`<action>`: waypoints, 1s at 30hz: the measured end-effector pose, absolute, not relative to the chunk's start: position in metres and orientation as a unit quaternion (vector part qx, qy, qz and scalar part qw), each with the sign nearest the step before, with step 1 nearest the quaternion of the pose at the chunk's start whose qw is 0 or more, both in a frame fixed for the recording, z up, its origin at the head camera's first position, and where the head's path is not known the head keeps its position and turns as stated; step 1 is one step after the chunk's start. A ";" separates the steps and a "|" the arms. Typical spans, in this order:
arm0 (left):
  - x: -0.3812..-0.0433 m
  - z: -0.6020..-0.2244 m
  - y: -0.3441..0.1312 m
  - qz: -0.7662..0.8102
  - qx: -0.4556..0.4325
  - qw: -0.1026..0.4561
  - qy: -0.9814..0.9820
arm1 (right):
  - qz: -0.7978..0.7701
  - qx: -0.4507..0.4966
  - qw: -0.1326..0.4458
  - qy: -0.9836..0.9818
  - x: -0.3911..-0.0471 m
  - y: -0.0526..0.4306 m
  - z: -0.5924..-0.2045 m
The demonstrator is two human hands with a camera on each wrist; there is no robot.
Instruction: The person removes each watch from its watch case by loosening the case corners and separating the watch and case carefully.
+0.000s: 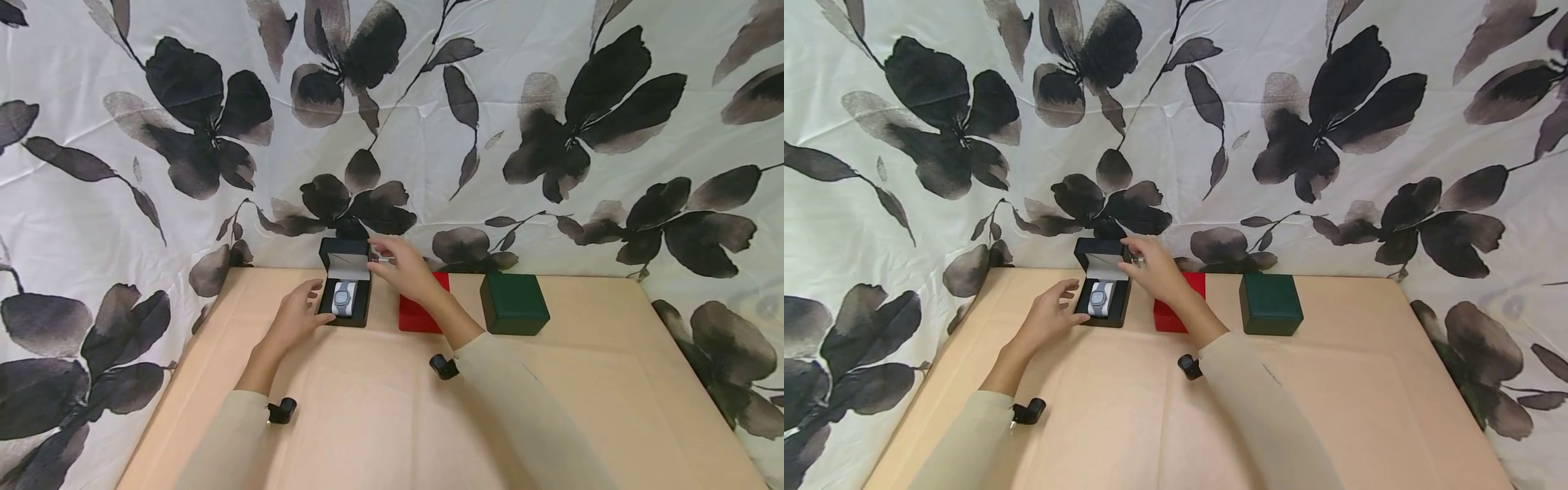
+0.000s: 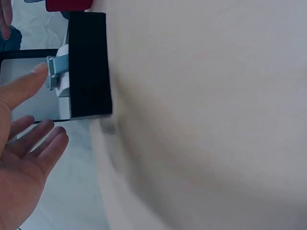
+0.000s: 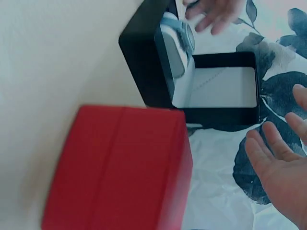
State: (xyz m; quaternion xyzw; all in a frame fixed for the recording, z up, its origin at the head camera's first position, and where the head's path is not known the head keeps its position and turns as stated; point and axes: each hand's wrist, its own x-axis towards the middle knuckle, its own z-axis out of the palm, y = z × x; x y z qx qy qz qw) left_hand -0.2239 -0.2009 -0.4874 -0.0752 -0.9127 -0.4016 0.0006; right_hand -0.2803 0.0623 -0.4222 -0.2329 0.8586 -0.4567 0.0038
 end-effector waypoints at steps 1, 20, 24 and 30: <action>-0.225 -0.485 -0.201 -0.393 -0.080 -0.003 -0.916 | -0.463 -0.228 0.002 0.856 -0.277 0.062 -0.424; -0.248 -0.464 -0.201 -0.318 -0.140 -0.063 -0.936 | -0.450 -0.122 0.030 0.884 -0.241 0.032 -0.456; -0.252 -0.462 -0.201 -0.303 -0.142 -0.073 -0.940 | -0.438 -0.115 0.054 0.890 -0.239 0.019 -0.465; -0.261 -0.464 -0.200 -0.283 -0.155 -0.089 -0.942 | -0.442 -0.095 0.082 0.888 -0.236 0.008 -0.482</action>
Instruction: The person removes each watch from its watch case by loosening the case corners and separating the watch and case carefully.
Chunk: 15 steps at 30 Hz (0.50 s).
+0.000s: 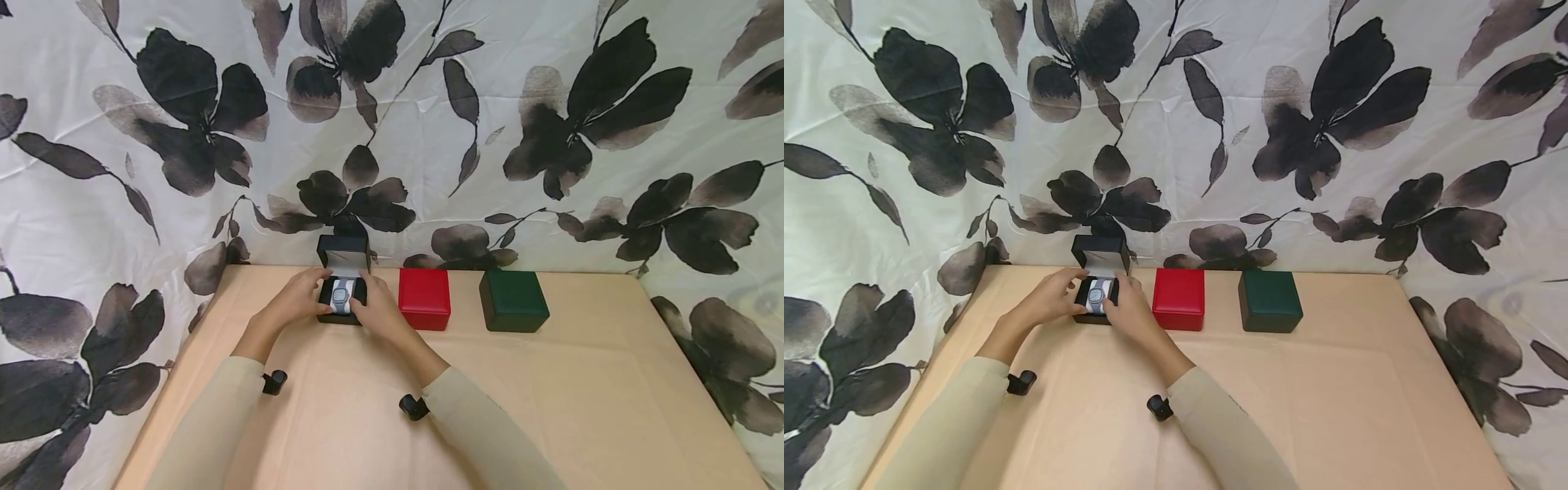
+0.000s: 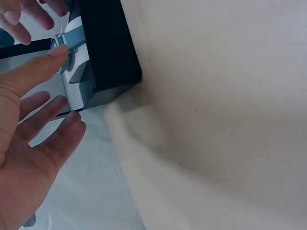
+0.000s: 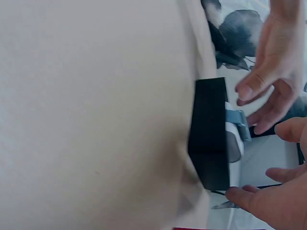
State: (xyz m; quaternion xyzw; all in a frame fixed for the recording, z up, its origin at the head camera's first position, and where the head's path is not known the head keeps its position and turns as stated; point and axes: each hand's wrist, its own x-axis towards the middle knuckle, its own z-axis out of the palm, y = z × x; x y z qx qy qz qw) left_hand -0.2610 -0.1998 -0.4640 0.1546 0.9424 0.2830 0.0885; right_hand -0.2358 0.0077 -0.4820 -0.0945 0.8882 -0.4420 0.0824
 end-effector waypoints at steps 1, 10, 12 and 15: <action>-0.262 -0.464 -0.199 0.277 0.155 0.092 0.944 | -0.446 -0.090 0.085 0.886 -0.235 0.007 -0.484; -0.272 -0.469 -0.191 0.208 0.181 0.100 0.956 | -0.457 -0.075 0.073 0.883 -0.234 0.004 -0.503; -0.273 -0.471 -0.189 0.198 0.188 0.098 0.957 | -0.451 -0.078 0.073 0.886 -0.234 0.004 -0.508; -0.273 -0.471 -0.187 0.188 0.184 0.103 0.959 | -0.445 -0.082 0.073 0.889 -0.235 0.005 -0.513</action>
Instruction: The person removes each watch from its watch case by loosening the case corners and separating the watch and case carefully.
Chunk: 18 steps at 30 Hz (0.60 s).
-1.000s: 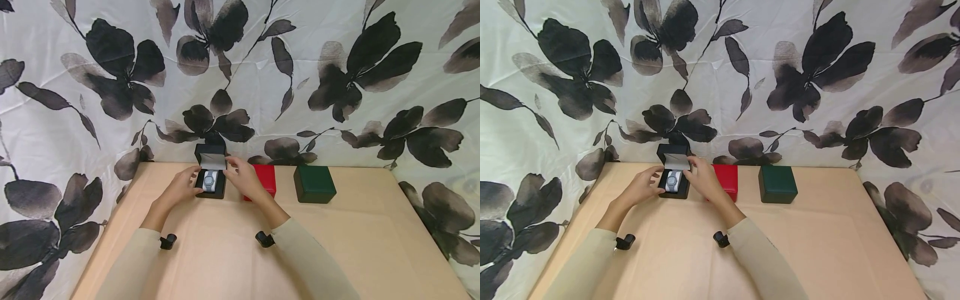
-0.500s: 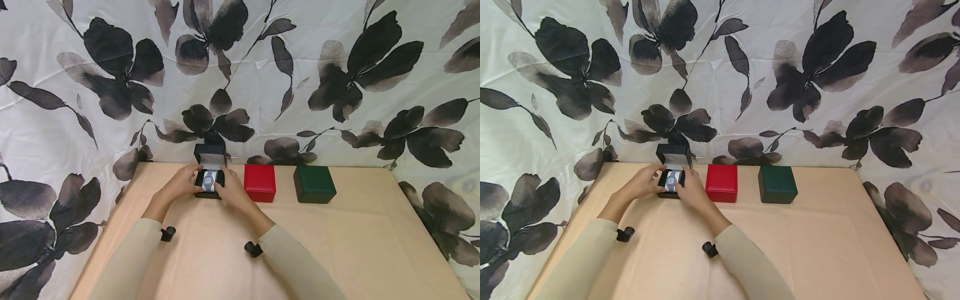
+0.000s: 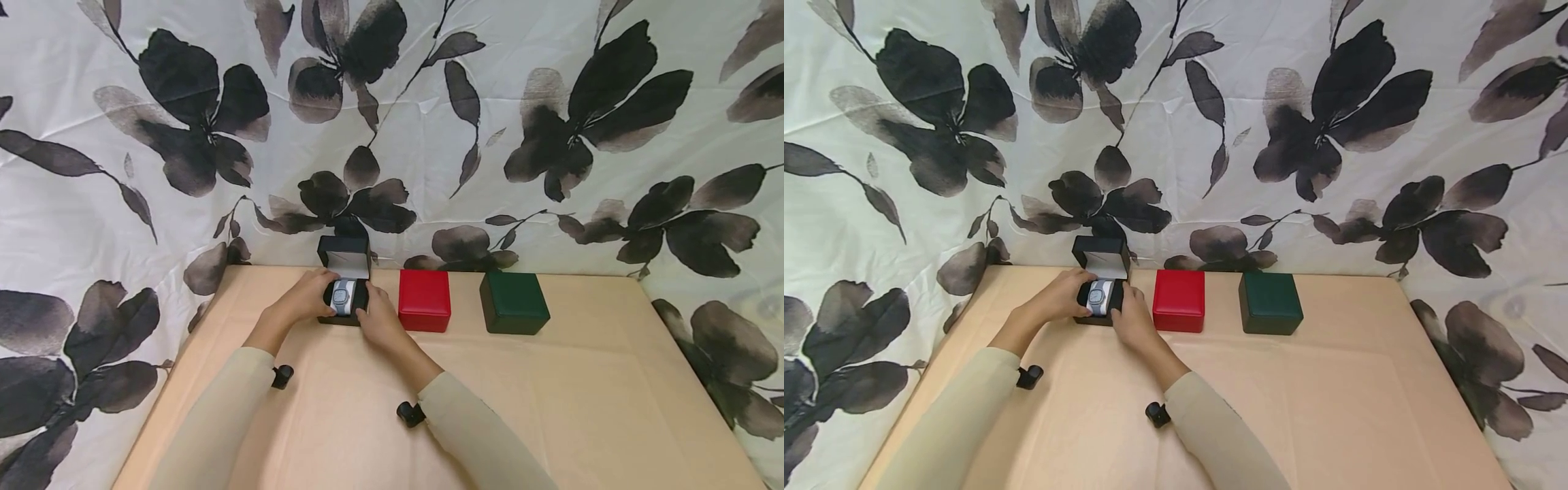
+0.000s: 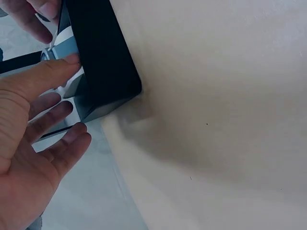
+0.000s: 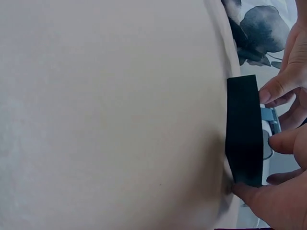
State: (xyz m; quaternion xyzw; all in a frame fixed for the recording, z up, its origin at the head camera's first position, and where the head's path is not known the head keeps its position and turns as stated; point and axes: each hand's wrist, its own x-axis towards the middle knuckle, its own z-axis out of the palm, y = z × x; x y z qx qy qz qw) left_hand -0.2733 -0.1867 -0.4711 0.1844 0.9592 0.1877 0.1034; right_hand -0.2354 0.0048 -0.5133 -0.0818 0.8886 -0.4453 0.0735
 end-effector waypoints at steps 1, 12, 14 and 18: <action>-0.273 -0.471 -0.186 0.184 0.183 0.106 0.960 | -0.444 -0.082 0.074 0.889 -0.236 0.005 -0.515; -0.275 -0.476 -0.182 0.163 0.169 0.115 0.965 | -0.443 -0.088 0.077 0.889 -0.234 0.007 -0.521; -0.275 -0.475 -0.181 0.158 0.167 0.116 0.966 | -0.445 -0.089 0.076 0.888 -0.233 0.008 -0.521; -0.274 -0.474 -0.178 0.153 0.161 0.119 0.968 | -0.443 -0.087 0.072 0.889 -0.233 0.008 -0.520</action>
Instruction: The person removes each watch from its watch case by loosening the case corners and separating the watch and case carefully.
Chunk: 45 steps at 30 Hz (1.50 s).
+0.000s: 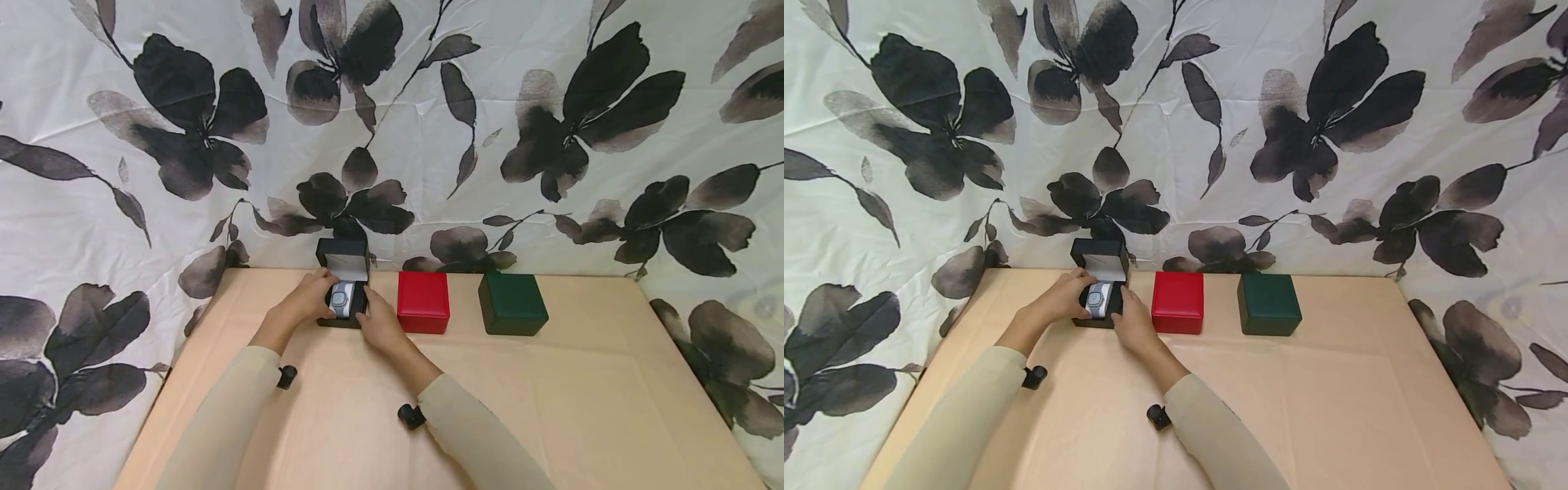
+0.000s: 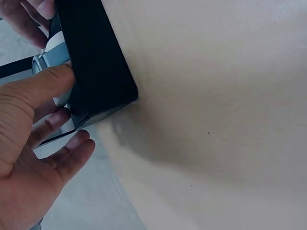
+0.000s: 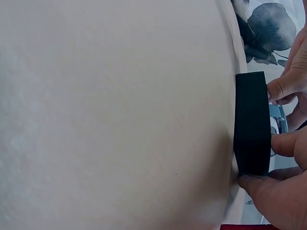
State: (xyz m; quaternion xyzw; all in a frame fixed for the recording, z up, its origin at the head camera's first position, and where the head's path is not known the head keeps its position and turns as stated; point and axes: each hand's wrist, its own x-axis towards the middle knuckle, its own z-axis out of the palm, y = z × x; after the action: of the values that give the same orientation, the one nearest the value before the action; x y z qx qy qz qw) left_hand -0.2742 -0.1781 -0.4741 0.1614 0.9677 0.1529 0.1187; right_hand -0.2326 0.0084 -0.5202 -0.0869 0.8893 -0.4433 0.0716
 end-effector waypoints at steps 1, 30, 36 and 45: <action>-0.274 -0.474 -0.178 0.152 0.159 0.119 0.968 | -0.444 -0.086 0.070 0.889 -0.233 0.008 -0.520; -0.278 -0.484 -0.182 0.176 0.178 0.097 0.963 | -0.455 -0.067 0.074 0.885 -0.232 0.006 -0.523; -0.278 -0.482 -0.183 0.167 0.190 0.084 0.964 | -0.459 -0.064 0.084 0.882 -0.233 0.007 -0.522; -0.278 -0.471 -0.182 0.163 0.193 0.068 0.965 | -0.442 -0.083 0.069 0.890 -0.236 0.008 -0.518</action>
State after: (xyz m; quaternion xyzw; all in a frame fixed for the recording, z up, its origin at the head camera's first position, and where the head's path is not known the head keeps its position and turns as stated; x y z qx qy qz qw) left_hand -0.2781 -0.1824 -0.4713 0.1926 0.9652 0.1631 0.0683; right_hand -0.2364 0.0082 -0.5182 -0.0828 0.8903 -0.4424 0.0688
